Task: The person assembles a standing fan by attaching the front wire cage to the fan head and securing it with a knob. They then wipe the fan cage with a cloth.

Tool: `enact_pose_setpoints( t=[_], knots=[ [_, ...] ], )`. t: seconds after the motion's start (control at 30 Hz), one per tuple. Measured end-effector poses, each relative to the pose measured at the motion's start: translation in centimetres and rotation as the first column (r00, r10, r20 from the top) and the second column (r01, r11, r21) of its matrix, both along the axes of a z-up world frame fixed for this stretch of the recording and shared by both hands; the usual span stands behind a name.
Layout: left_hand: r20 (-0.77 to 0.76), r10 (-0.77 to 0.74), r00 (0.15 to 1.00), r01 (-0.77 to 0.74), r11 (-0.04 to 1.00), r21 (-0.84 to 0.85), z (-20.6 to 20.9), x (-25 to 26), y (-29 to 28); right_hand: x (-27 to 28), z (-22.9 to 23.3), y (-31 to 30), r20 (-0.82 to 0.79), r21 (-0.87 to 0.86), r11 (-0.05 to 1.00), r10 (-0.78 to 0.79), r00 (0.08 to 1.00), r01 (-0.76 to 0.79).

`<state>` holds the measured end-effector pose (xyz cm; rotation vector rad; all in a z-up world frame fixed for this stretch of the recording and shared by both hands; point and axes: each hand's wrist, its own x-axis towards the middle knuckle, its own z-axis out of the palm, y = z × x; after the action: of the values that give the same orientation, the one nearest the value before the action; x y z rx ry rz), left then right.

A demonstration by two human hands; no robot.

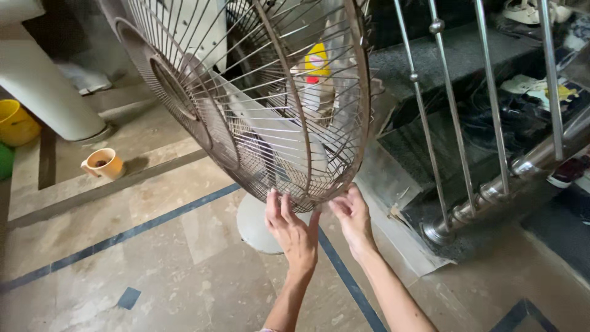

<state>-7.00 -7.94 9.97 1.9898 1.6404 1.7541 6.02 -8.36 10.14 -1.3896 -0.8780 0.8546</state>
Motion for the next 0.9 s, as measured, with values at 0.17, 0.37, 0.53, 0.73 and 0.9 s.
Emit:
enact_pose_setpoints(
  t=[0.17, 0.37, 0.53, 0.73, 0.9],
  knots=[
    [0.163, -0.079, 0.983, 0.093, 0.993, -0.077, 0.8, -0.9, -0.5, -2.4, 0.6, -1.1, -0.002, 0.105, 0.994, -0.008, 1.0, 0.008],
    [0.193, -0.056, 0.98, 0.09, 0.981, -0.171, 2.9, -2.6, -1.5, -3.1, 1.8, -1.1, 0.019, 0.141, 0.987, 0.08, 0.997, -0.082],
    [0.254, -0.084, 0.964, 0.16, 0.941, -0.297, 3.9, -3.6, -0.6, -3.5, 1.4, 0.0, -0.023, 0.11, 0.991, 0.083, 0.996, -0.08],
    [0.172, -0.055, 0.984, 0.102, 0.954, -0.28, 4.1, -3.6, -0.3, -2.6, 0.9, 1.0, -0.053, 0.141, 0.989, 0.062, 0.997, -0.054],
    [0.162, -0.125, 0.979, 0.165, 0.949, -0.269, 3.4, -4.3, 0.6, -3.0, 0.9, 1.3, -0.07, 0.161, 0.984, 0.094, 0.993, -0.082]
  ],
)
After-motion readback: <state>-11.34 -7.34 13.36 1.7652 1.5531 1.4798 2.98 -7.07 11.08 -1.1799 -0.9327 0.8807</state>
